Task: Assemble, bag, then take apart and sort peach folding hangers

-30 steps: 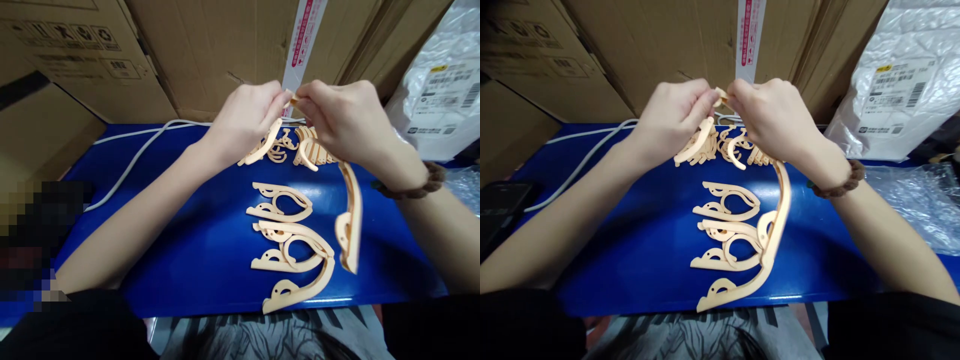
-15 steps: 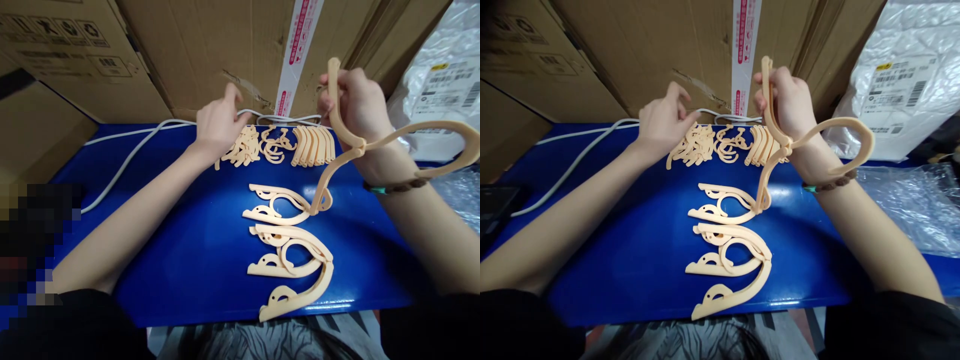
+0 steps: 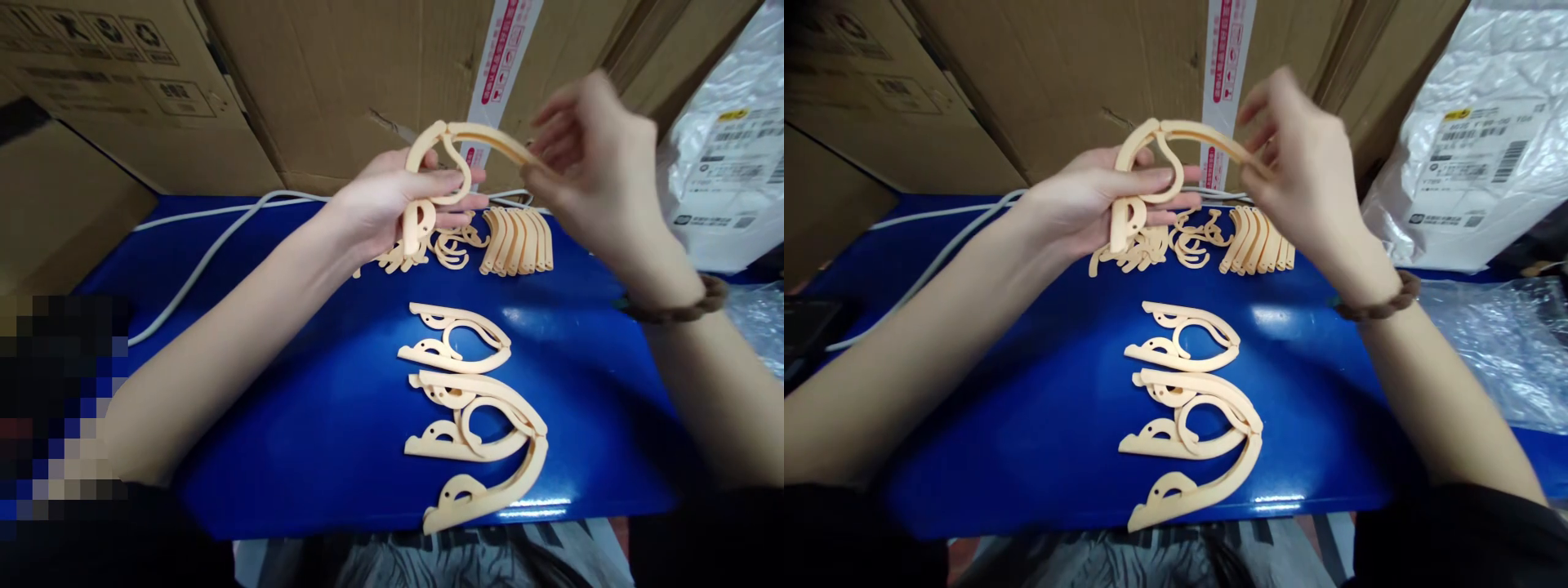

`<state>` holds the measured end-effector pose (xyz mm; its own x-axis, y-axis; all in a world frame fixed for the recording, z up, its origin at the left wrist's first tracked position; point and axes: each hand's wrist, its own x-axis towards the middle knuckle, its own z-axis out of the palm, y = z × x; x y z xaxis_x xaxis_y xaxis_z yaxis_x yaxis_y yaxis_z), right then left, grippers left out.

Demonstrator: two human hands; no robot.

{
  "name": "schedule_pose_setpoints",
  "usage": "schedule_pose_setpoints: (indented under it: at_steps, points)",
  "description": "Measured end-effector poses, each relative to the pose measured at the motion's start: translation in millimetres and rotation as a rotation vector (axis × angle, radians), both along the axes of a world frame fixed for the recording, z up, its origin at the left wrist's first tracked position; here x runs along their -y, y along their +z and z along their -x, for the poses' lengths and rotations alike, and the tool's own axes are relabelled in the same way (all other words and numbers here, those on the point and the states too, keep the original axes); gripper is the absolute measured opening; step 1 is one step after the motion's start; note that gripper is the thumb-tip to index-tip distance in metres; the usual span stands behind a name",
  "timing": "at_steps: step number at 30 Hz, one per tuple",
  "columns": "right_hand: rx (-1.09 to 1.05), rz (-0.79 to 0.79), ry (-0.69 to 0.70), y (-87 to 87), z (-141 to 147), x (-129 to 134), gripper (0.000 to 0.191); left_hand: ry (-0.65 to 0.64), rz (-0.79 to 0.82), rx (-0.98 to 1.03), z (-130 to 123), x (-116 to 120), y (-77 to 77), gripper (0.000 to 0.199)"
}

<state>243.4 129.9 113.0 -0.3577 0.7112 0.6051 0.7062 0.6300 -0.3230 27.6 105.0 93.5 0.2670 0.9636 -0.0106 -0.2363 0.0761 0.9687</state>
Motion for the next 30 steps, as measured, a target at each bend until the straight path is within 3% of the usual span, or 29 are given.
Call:
schedule_pose_setpoints:
  at_steps: [2, 3, 6, 9, 14, 17, 19, 20, 24, 30]
  points:
    - [0.342, -0.049, -0.202, -1.7, 7.7, 8.0, 0.016, -0.086, 0.029, -0.008, -0.7, 3.1, -0.4, 0.010]
    - [0.446, -0.056, -0.271, -2.9, 11.7, 11.5, 0.021, -0.132, 0.040, -0.012, -1.5, 4.7, -1.0, 0.014]
    - [0.574, -0.027, -0.348, -6.9, 19.4, 18.0, 0.041, -0.243, 0.055, 0.013, -3.3, 7.7, -3.0, 0.029]
    - [0.635, -0.024, -0.382, -10.7, 19.5, 19.0, 0.048, -0.317, 0.069, 0.037, -3.5, 7.1, -4.1, 0.041]
    - [0.468, 0.037, -0.299, -13.3, 14.4, 11.7, 0.042, -0.282, 0.023, -0.133, -3.6, 6.6, -8.7, 0.041]
    - [0.262, 0.314, -0.190, -11.2, 4.8, -1.7, 0.035, -0.100, -0.162, -0.479, -2.5, 5.5, -17.7, 0.046]
    - [0.178, 0.510, -0.261, -10.7, -7.2, -13.6, 0.034, -0.007, -0.232, -0.642, -1.9, 3.1, -23.7, 0.043]
    - [0.167, 0.529, -0.329, -11.7, -14.4, -19.5, 0.032, 0.015, -0.233, -0.670, -2.0, 1.8, -25.7, 0.038]
    - [0.165, 0.409, -0.560, -26.3, -41.3, -37.9, 0.045, 0.031, -0.150, -0.600, -5.3, -0.6, -26.7, 0.016]
    - [0.128, 0.335, -0.559, -62.3, -50.3, -46.2, 0.051, -0.053, -0.252, -0.583, -3.7, -3.3, -36.3, 0.051]
